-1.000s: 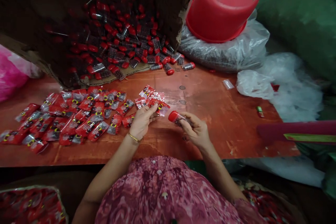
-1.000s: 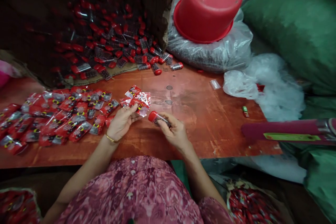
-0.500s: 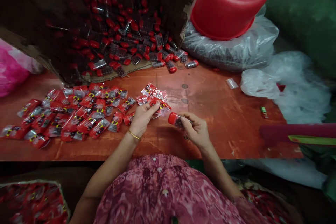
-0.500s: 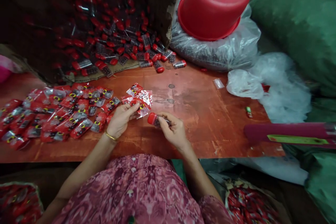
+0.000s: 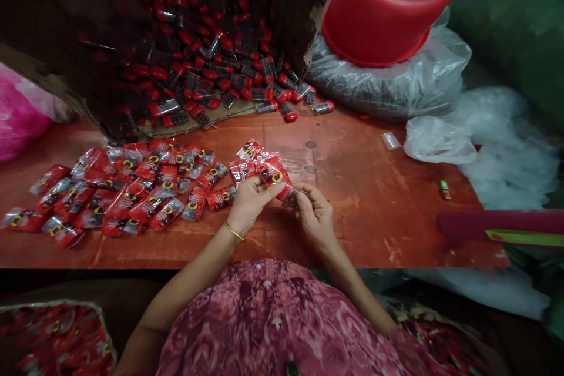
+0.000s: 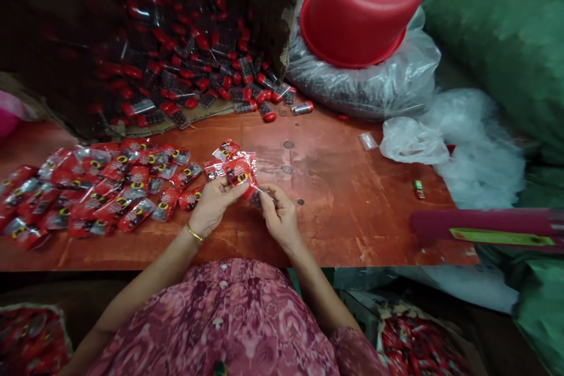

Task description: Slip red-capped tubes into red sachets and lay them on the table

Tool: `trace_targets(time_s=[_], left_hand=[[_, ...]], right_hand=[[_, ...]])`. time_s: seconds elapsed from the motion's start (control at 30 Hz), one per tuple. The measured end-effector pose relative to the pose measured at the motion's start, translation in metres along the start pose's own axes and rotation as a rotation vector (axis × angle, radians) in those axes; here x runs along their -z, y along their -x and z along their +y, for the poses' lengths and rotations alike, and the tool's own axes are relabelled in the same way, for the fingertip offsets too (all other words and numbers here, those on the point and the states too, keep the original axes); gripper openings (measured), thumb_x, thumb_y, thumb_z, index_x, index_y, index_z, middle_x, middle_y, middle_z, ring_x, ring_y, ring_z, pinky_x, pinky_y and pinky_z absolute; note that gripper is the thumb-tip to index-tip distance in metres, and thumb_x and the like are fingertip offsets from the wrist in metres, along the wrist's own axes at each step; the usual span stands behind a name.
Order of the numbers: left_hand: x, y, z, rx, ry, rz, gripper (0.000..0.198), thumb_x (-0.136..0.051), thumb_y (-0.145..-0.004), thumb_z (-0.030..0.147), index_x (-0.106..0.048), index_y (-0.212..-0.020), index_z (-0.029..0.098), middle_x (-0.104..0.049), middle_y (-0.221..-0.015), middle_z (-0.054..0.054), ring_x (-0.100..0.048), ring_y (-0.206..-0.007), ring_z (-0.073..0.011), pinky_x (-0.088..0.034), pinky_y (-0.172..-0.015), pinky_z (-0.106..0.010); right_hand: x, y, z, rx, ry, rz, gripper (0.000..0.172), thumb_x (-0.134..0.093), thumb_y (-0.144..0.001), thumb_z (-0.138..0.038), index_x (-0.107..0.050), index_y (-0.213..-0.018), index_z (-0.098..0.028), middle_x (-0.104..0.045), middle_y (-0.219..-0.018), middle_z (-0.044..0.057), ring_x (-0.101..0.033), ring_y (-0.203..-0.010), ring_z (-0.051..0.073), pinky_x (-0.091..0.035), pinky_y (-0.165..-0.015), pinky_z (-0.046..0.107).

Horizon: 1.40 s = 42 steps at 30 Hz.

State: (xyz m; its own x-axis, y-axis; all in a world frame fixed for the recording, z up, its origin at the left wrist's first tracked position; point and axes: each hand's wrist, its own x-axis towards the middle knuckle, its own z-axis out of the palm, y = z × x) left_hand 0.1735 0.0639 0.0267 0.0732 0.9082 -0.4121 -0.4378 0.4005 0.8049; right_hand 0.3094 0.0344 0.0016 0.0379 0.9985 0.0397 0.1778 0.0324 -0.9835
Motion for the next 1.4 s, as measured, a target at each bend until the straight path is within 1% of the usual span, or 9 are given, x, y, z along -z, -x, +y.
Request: trace_targets(time_s=[0.23,0.47,0.67,0.87,0.97,1.03,1.17,1.3,1.4], left_hand=[[-0.009,0.004,-0.011,0.005,0.175,0.008,0.036,-0.083,-0.047,0.023,-0.066,-0.077,0.014,-0.070,-0.075,-0.001,-0.062,-0.070,-0.0113,-0.047,-0.072,-0.024],[-0.011,0.000,-0.016,0.013,0.198,0.040,0.035,-0.079,-0.054,0.041,-0.063,-0.069,0.013,-0.062,-0.059,0.003,-0.051,-0.051,-0.0060,-0.040,-0.050,-0.018],[-0.005,-0.002,-0.019,0.046,0.175,-0.016,0.040,-0.075,-0.055,0.051,-0.057,-0.060,0.015,-0.052,-0.047,0.004,-0.042,-0.038,-0.0062,-0.031,-0.038,-0.022],[-0.001,-0.003,-0.022,0.022,0.114,0.101,0.046,-0.074,-0.050,0.057,-0.054,-0.053,0.015,-0.048,-0.043,0.005,-0.038,-0.039,-0.0044,-0.028,-0.040,-0.021],[0.005,-0.003,-0.014,-0.025,0.168,0.133,0.046,-0.073,-0.053,0.057,-0.057,-0.058,0.014,-0.053,-0.049,0.004,-0.040,-0.040,-0.0046,-0.028,-0.040,-0.021],[0.013,-0.002,-0.003,-0.066,0.196,0.166,0.043,-0.073,-0.056,0.054,-0.058,-0.060,0.014,-0.058,-0.053,0.002,-0.046,-0.043,-0.0060,-0.034,-0.043,-0.020],[0.044,-0.001,0.030,-0.122,0.251,0.311,0.032,-0.071,-0.065,0.045,-0.059,-0.068,0.016,-0.066,-0.065,0.000,-0.062,-0.060,-0.0100,-0.047,-0.061,-0.021],[0.093,-0.001,0.070,-0.280,0.313,0.549,0.030,-0.057,-0.078,0.048,-0.059,-0.069,0.020,-0.068,-0.066,0.003,-0.063,-0.058,-0.0077,-0.050,-0.066,-0.019],[0.124,-0.001,0.093,-0.309,0.361,0.699,0.043,-0.039,-0.087,0.051,-0.059,-0.066,0.018,-0.066,-0.060,0.003,-0.061,-0.053,-0.0069,-0.051,-0.063,-0.018]], right_hand=[[-0.023,-0.002,0.008,0.042,-0.093,0.249,0.023,-0.042,-0.087,-0.044,-0.048,-0.092,-0.022,-0.052,-0.073,-0.001,-0.051,-0.060,0.012,-0.045,-0.056,0.025],[-0.034,-0.007,0.012,0.029,-0.010,0.232,0.024,-0.036,-0.090,-0.045,-0.044,-0.094,-0.023,-0.051,-0.082,0.001,-0.052,-0.071,0.014,-0.046,-0.064,0.026],[-0.038,-0.006,0.010,-0.118,-0.101,0.008,0.025,-0.033,-0.091,-0.046,-0.041,-0.100,-0.025,-0.046,-0.068,-0.003,-0.045,-0.050,0.012,-0.041,-0.046,0.026],[-0.043,-0.017,0.011,0.006,0.044,0.068,0.028,-0.035,-0.090,-0.046,-0.045,-0.101,-0.022,-0.054,-0.093,0.005,-0.054,-0.082,0.017,-0.048,-0.072,0.031],[-0.049,-0.025,0.003,-0.047,-0.092,-0.136,0.033,-0.035,-0.090,-0.046,-0.041,-0.112,-0.023,-0.056,-0.088,0.003,-0.056,-0.068,0.014,-0.049,-0.061,0.028],[-0.055,-0.026,-0.003,-0.067,-0.199,-0.257,0.034,-0.037,-0.089,-0.046,-0.038,-0.116,-0.024,-0.055,-0.078,-0.001,-0.051,-0.053,0.010,-0.046,-0.051,0.025],[-0.067,-0.027,-0.007,-0.035,-0.208,-0.231,0.032,-0.047,-0.085,-0.046,-0.045,-0.107,-0.023,-0.053,-0.067,-0.005,-0.045,-0.045,0.008,-0.039,-0.043,0.021],[-0.060,-0.047,0.009,0.027,-0.017,-0.186,0.026,-0.047,-0.084,-0.043,-0.055,-0.092,-0.019,-0.056,-0.065,-0.002,-0.050,-0.051,0.010,-0.043,-0.050,0.023],[-0.038,-0.085,0.020,0.092,0.274,-0.080,0.027,-0.043,-0.084,-0.039,-0.059,-0.088,-0.017,-0.062,-0.073,0.003,-0.055,-0.062,0.014,-0.045,-0.059,0.027]])
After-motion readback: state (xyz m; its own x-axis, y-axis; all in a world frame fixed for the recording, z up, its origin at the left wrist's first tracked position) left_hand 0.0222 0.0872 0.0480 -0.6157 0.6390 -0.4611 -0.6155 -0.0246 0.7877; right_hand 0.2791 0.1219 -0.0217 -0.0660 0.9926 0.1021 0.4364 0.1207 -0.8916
